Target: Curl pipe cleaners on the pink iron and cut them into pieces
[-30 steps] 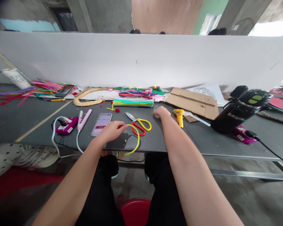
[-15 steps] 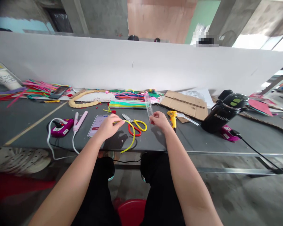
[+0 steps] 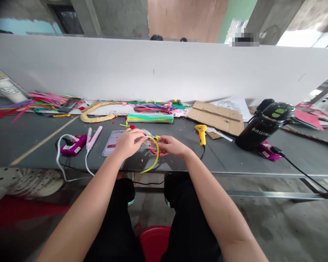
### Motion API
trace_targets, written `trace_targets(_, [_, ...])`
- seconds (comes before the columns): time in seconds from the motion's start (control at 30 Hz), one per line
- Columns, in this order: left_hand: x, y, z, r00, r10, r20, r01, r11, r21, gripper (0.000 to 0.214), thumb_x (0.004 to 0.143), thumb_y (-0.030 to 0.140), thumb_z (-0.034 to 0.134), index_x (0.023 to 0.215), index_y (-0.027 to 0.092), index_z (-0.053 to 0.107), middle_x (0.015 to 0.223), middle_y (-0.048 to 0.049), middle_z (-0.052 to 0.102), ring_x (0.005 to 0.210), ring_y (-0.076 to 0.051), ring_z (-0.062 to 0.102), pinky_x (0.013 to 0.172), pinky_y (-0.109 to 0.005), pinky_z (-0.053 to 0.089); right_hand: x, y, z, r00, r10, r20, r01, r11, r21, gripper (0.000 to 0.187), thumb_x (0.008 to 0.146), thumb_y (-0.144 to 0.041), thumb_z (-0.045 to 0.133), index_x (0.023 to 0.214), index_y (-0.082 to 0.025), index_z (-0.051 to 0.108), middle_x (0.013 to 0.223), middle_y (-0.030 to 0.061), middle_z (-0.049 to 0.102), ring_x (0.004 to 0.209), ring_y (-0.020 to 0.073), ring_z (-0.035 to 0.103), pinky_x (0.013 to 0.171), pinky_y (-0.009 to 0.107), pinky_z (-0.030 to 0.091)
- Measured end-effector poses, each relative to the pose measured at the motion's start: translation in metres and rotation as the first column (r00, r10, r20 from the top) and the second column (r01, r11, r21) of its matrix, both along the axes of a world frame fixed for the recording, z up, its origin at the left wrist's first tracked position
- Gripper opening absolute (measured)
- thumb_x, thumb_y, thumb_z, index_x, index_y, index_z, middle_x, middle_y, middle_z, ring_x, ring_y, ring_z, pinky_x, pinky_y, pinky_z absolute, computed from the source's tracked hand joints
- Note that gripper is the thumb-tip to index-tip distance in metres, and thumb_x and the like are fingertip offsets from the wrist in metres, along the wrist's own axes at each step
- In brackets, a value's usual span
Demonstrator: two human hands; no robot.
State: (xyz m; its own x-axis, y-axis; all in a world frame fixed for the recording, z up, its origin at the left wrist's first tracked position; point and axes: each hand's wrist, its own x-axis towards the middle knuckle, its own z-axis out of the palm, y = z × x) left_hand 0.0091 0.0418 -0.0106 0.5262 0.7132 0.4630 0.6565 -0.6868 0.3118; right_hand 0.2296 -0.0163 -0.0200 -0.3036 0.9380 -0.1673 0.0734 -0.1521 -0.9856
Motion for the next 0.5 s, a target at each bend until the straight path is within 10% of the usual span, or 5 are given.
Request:
trace_targets(0.27, [0.003,0.002,-0.001,0.980,0.083,-0.181,-0.078,0.996,0.037,0.041,0.098,0.048,0.039,0.081,0.022,0.067,0.077,-0.0069,0.069,0.084,-0.025,0.057,0.073,-0.035,0.031,-0.015,0.000,0.006,0.986,-0.158,-0.061,0.146,0.975,-0.167,0.030,0.088,-0.049,0.060,0.094,-0.022,0.050,0.081,0.0001,0.064,0.046,0.0075,0.050,0.049,0.023,0.044])
trace_targets(0.5, [0.000,-0.001,-0.001,0.989,-0.034,-0.145,0.010,0.986,-0.164,0.043,0.099,0.050,0.035,0.092,0.024,0.068,0.091,-0.0053,0.069,0.082,-0.021,0.062,0.060,-0.029,0.029,0.003,-0.003,0.011,0.856,-0.208,0.474,0.022,0.929,0.368,0.051,0.080,-0.066,0.060,0.073,-0.015,0.066,0.066,-0.0015,0.054,0.060,0.0101,0.041,0.054,0.023,0.030])
